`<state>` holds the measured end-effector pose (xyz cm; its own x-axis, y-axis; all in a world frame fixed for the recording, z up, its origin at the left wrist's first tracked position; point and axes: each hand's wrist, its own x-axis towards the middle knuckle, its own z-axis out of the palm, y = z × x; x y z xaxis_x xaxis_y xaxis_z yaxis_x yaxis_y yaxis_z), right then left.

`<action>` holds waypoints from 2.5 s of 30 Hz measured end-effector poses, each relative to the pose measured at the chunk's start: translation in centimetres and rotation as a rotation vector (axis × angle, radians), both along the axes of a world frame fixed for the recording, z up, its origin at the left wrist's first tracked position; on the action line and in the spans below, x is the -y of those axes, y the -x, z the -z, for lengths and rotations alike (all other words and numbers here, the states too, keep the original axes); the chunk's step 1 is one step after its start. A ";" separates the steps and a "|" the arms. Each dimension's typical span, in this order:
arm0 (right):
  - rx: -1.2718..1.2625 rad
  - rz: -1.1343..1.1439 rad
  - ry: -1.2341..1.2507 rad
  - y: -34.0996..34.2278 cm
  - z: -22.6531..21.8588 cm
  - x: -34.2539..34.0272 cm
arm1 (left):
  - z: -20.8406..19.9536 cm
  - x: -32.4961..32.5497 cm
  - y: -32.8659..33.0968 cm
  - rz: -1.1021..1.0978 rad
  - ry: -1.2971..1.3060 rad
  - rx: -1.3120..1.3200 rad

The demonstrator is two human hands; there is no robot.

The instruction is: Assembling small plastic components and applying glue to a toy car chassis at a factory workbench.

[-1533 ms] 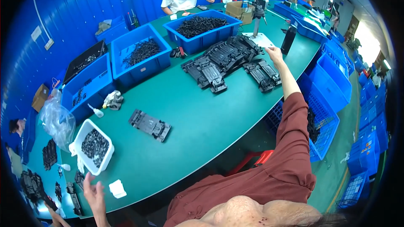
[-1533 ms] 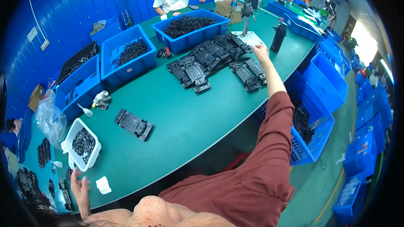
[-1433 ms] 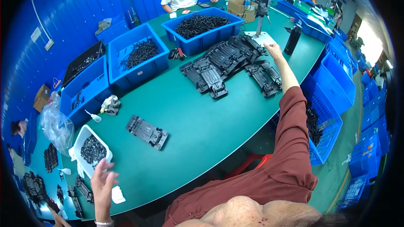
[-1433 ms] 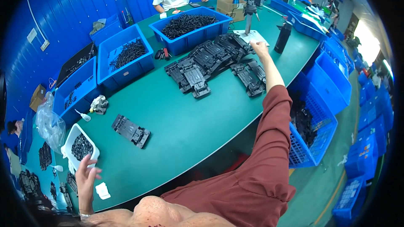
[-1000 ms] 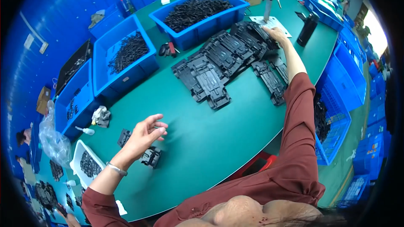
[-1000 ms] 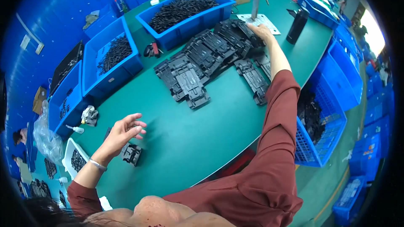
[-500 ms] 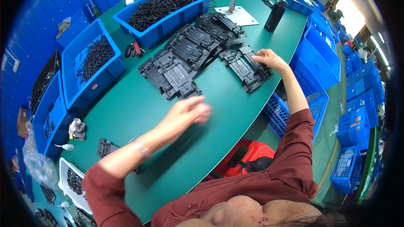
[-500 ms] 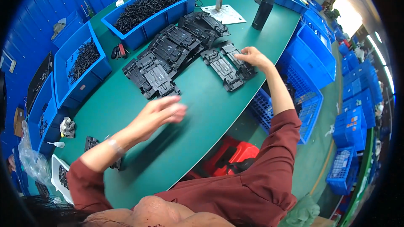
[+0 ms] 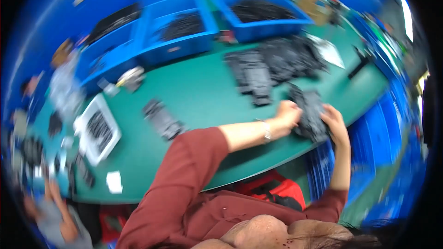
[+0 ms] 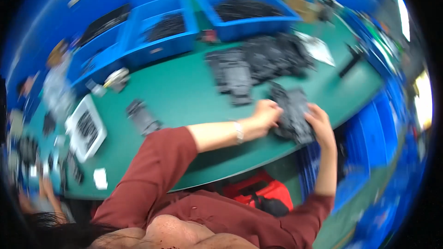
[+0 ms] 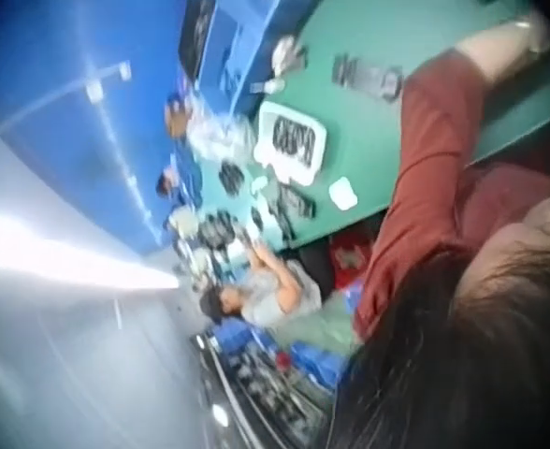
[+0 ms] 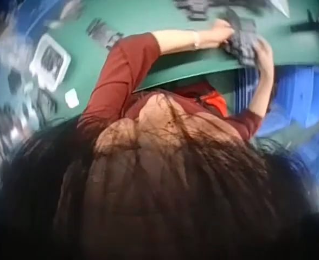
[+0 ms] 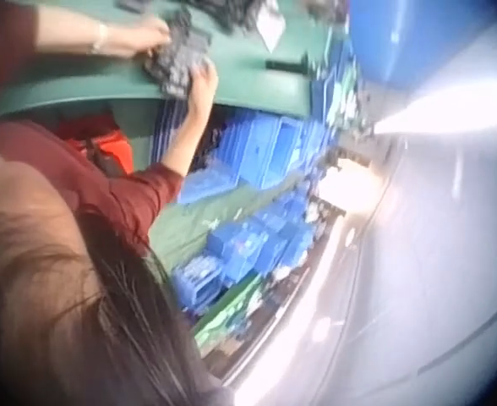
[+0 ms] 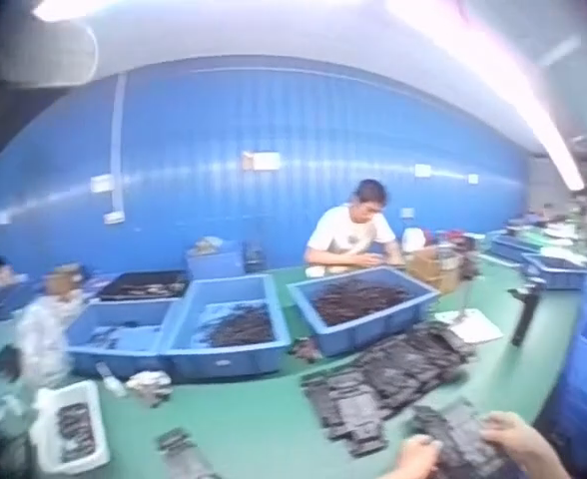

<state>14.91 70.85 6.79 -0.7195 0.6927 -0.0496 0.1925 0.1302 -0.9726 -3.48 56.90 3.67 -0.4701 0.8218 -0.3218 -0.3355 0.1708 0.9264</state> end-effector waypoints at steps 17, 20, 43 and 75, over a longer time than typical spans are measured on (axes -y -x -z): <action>-0.091 -0.997 0.224 21.9 -13.9 34.3 | -11.6 47.8 8.3 -0.685 -0.342 -0.183; -0.062 -1.111 0.161 28.4 -12.5 42.7 | -10.7 58.6 9.5 -0.887 -0.321 -0.225; 0.379 -1.247 0.592 50.1 0.5 82.7 | 0.8 102.5 27.6 -1.304 0.343 -0.704; 0.364 -1.410 0.584 40.2 -8.8 72.9 | 0.5 95.3 27.8 -1.139 0.834 -1.467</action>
<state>-25.29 -2.09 15.58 -0.6357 -0.6782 -0.3687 0.4718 0.0367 -0.8810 -31.25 -38.41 3.16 -0.7661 -0.0906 0.6363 0.1992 0.9077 0.3692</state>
